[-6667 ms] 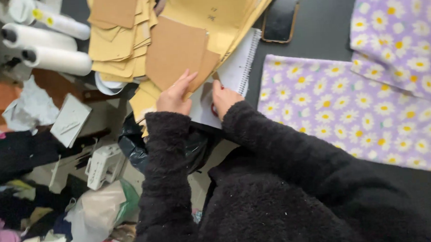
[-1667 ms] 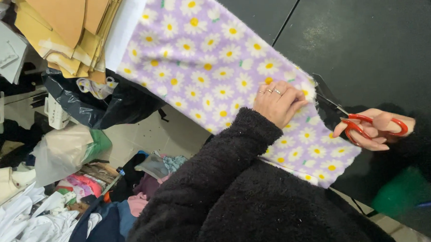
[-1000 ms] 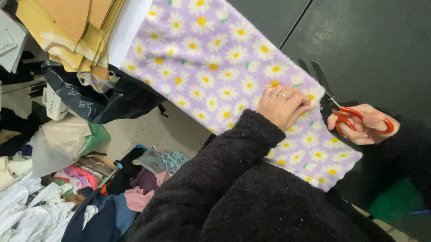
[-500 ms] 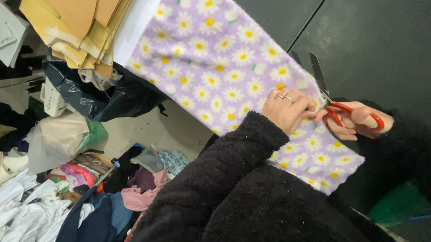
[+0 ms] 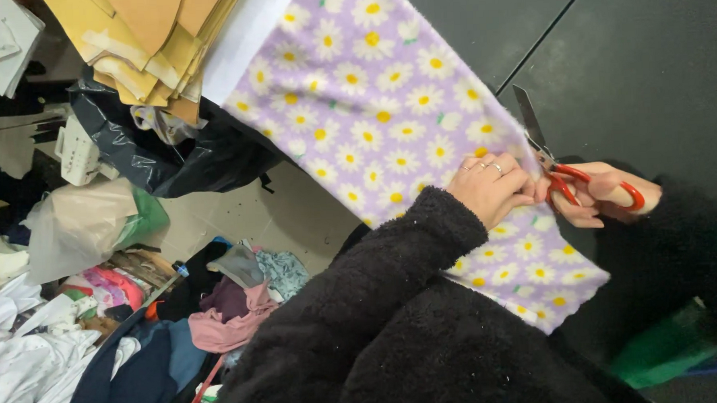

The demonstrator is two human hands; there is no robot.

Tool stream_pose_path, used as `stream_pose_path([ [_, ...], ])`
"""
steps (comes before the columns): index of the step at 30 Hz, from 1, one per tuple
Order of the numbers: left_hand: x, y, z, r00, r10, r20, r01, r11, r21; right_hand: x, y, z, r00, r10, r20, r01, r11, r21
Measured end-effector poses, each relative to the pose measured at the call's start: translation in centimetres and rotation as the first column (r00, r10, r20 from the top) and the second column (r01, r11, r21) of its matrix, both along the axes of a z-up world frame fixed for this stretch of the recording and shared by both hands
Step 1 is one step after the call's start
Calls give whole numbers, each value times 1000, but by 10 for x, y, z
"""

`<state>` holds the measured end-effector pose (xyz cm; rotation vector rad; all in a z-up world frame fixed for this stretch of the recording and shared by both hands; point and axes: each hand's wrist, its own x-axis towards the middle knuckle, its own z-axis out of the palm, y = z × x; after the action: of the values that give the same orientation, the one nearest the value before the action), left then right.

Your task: The recorder is using paper patterns to mark and cut out pieces of floral-patterned fabric using an electric rotary cutter and scissors.

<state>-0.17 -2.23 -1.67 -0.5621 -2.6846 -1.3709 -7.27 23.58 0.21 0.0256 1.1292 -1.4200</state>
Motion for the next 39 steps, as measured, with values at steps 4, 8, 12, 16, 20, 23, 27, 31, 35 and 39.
stream_pose_path([
  [4, -2, -21, -3, 995, -40, 87, 26, 987, 161, -9, -21, 16, 1000, -12, -24, 11, 999, -49],
  [8, -10, -54, 16, 956, 278, 91, -271, 959, -85, 5, 16, -30, 995, -86, 50, 82, 995, 64],
  [12, -29, -81, 32, 890, 455, 31, -421, 847, -325, 7, -1, -9, 998, -62, 21, 57, 978, 200],
  [16, -30, -82, -7, 894, 449, 8, -427, 854, -297, -11, -20, -14, 991, 17, 132, 25, 951, -308],
  [20, -29, -80, -5, 894, 449, 12, -417, 840, -348, -22, -39, -7, 998, 38, 55, -25, 976, -214],
  [23, -29, -82, -2, 891, 454, 15, -420, 836, -354, -24, -43, -3, 1000, 13, 12, -11, 993, -119],
  [27, -31, -83, -3, 897, 443, 9, -411, 839, -357, -13, -9, -27, 987, -19, -159, 54, 974, 219],
  [31, -29, -82, -3, 888, 460, 24, -416, 824, -385, -21, -52, 16, 991, 71, -114, -29, 944, 330],
  [35, -29, -82, 0, 888, 460, 7, -422, 821, -385, -37, -67, 6, 999, 16, -27, -19, 992, -126],
  [39, -31, -82, -4, 891, 453, -13, -423, 822, -381, -49, -89, 16, 998, 51, -36, -54, 995, -86],
])
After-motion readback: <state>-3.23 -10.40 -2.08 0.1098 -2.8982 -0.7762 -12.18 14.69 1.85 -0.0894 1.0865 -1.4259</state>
